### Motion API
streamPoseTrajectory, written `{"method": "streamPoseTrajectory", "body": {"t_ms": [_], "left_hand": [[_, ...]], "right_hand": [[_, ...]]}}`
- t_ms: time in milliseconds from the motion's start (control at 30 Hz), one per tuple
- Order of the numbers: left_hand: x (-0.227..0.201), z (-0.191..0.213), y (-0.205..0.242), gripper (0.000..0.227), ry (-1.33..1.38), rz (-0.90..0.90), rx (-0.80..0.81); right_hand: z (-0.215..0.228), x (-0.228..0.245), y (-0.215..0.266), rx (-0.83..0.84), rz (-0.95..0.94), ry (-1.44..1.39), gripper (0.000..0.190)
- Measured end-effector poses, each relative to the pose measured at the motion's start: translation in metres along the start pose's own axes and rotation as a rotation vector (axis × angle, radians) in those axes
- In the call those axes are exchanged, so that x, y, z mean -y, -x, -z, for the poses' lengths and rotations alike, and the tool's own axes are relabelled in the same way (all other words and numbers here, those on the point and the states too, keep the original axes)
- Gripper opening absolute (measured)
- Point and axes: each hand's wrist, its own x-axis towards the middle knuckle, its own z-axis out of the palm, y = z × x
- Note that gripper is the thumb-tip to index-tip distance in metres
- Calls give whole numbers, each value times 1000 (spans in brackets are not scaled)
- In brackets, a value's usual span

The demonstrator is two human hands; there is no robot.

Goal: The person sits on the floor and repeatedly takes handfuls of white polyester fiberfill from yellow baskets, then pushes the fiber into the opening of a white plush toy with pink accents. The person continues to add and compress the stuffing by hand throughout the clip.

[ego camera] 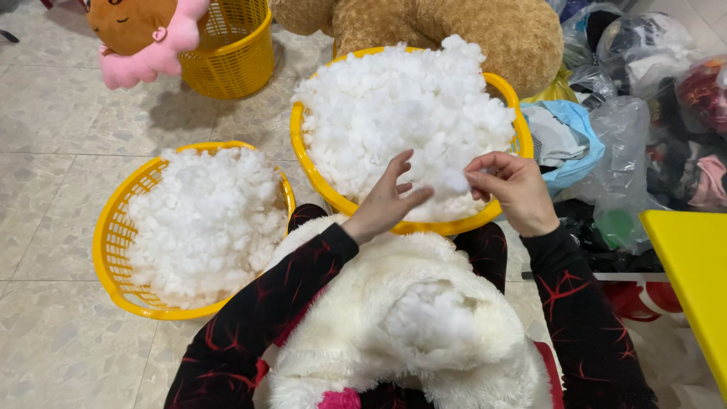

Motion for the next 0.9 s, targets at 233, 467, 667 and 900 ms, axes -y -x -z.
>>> {"method": "streamPoseTrajectory", "body": {"t_ms": [233,467,667,900], "left_hand": [[0,-11,-22,86,673,467,165],[-26,-16,15,41,139,-41,189],[-53,-11,65,15,-134,-164,110],[-62,-8,117,12,-401,-259,182]], "right_hand": [[-16,5,24,49,-33,-166,10],[-34,-4,43,-88,42,32,12],[-40,1,98,-93,-62,188,13],[-33,11,160,44,-110,270,13]]}}
